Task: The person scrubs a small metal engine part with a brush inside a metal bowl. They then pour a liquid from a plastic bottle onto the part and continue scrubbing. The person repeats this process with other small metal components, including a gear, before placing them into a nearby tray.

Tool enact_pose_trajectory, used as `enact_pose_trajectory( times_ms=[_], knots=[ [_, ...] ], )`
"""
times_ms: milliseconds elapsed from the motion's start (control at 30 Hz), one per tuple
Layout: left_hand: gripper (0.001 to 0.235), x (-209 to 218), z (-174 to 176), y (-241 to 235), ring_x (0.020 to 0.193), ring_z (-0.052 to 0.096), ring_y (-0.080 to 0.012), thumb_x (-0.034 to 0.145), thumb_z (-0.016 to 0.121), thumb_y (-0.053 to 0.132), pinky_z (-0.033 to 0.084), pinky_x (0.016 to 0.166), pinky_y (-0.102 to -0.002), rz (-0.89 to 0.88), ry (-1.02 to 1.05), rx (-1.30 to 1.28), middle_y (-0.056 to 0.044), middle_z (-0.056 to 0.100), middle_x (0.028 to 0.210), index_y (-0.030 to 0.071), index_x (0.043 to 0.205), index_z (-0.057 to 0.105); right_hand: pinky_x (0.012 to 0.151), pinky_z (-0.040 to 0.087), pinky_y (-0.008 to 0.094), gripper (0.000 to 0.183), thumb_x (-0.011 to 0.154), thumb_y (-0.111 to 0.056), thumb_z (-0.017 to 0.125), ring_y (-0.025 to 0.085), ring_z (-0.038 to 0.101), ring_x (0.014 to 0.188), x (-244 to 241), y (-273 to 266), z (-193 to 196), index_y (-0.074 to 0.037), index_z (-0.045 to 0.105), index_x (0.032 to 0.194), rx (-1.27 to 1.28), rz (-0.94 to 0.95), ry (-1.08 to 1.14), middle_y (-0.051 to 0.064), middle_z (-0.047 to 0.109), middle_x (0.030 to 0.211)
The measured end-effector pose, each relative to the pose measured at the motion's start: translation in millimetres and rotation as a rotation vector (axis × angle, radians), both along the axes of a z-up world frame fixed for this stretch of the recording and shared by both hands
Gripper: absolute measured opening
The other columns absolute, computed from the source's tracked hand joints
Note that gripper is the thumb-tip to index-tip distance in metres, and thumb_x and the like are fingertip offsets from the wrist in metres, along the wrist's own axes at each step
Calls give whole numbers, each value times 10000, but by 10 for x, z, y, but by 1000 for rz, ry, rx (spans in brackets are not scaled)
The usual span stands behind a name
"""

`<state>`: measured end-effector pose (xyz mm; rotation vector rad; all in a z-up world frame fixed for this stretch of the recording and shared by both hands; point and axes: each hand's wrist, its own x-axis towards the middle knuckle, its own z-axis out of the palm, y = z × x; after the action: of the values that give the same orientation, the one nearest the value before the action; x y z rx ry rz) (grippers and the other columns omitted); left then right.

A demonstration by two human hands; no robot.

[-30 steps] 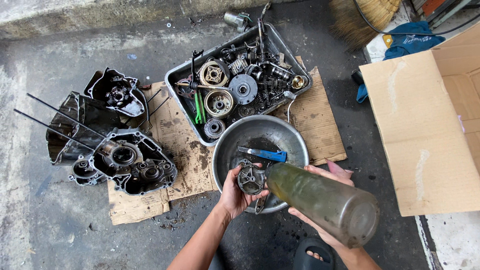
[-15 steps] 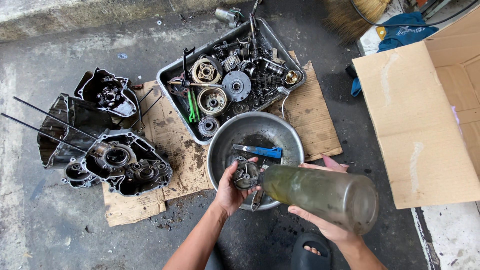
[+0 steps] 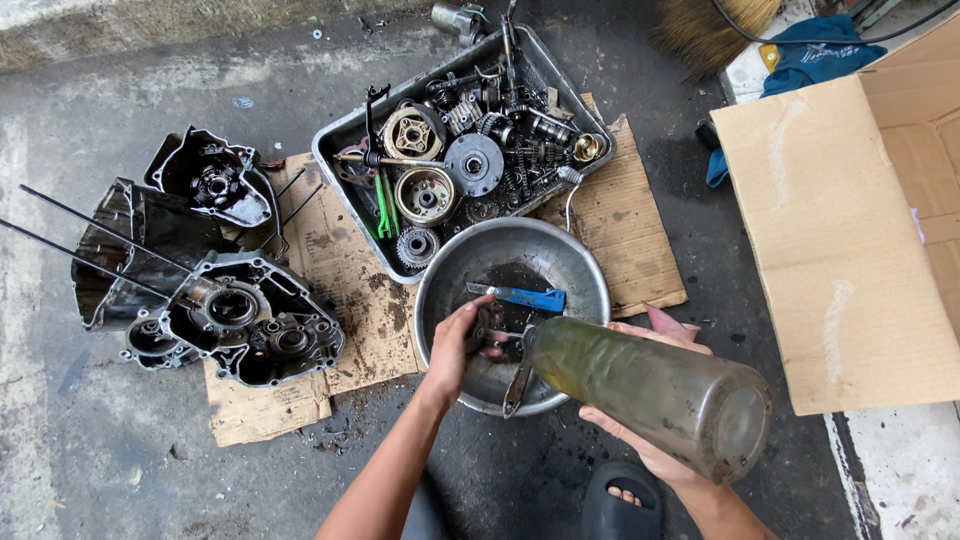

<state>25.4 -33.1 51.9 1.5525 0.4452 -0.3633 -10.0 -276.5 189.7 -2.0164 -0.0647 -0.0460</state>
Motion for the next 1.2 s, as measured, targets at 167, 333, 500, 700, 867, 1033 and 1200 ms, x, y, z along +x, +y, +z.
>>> enact_pose_trajectory(
  times_ms=[167, 333, 500, 700, 867, 1033, 1200],
  knots=[
    [604, -46, -206, -15, 962, 743, -345, 979, 527, 527, 643, 636, -375, 221, 249, -1018, -260, 714, 1141, 16, 1284, 627, 1121, 498, 411, 1217, 469, -136, 956, 214, 647, 1195, -80, -7, -115, -23, 366, 1527, 233, -60, 57, 121, 692, 1276],
    [700, -81, -334, -86, 1043, 718, -325, 945, 517, 566, 648, 718, -453, 241, 351, -1081, -277, 722, 1157, -50, 1237, 677, 1067, 556, 364, 759, 602, -166, 944, 176, 702, 1090, -294, -304, -758, -91, 560, 1253, 180, 57, 153, 58, 743, 1175],
    [658, -96, -344, -106, 929, 736, -291, 941, 519, 532, 656, 612, -402, 209, 376, -1184, -241, 720, 1182, -32, 1247, 665, 672, 522, 769, 1066, 663, 137, 573, 484, 590, 1165, 30, 168, 339, -265, 334, 1620, 743, -464, 788, 215, 566, 1393],
    [611, -92, -264, -129, 1050, 705, -420, 929, 569, 477, 601, 923, -436, 256, 330, -1219, -306, 679, 1217, -28, 1268, 621, 833, 474, 792, 375, 1024, -248, 490, 643, 555, 1092, 314, 335, 624, 1, 637, 1264, 722, -690, 1180, 323, 598, 1319],
    [625, -69, -287, -164, 1017, 731, -404, 981, 552, 480, 643, 784, -387, 246, 194, -1114, -274, 709, 1104, -61, 1287, 619, 768, 483, 785, 371, 1008, -346, 505, 591, 579, 1104, 302, 370, 603, -93, 644, 1240, 722, -693, 1174, 282, 601, 1303],
    [597, -88, -277, -155, 950, 735, -293, 950, 614, 446, 626, 712, -328, 180, 121, -1027, -188, 693, 1132, -6, 1341, 604, 916, 456, 706, 757, 889, -822, 411, 414, 621, 1154, 398, 314, 494, -158, 647, 1168, 917, -617, 1413, 146, 690, 1281],
    [588, -73, -203, -149, 841, 692, -249, 964, 579, 454, 622, 658, -328, 192, 136, -1044, -197, 692, 1072, -25, 1301, 628, 767, 519, 799, 546, 825, 35, 522, 689, 604, 974, 98, 245, 339, 128, 564, 1361, 768, -493, 920, 321, 604, 1381]
  ],
)
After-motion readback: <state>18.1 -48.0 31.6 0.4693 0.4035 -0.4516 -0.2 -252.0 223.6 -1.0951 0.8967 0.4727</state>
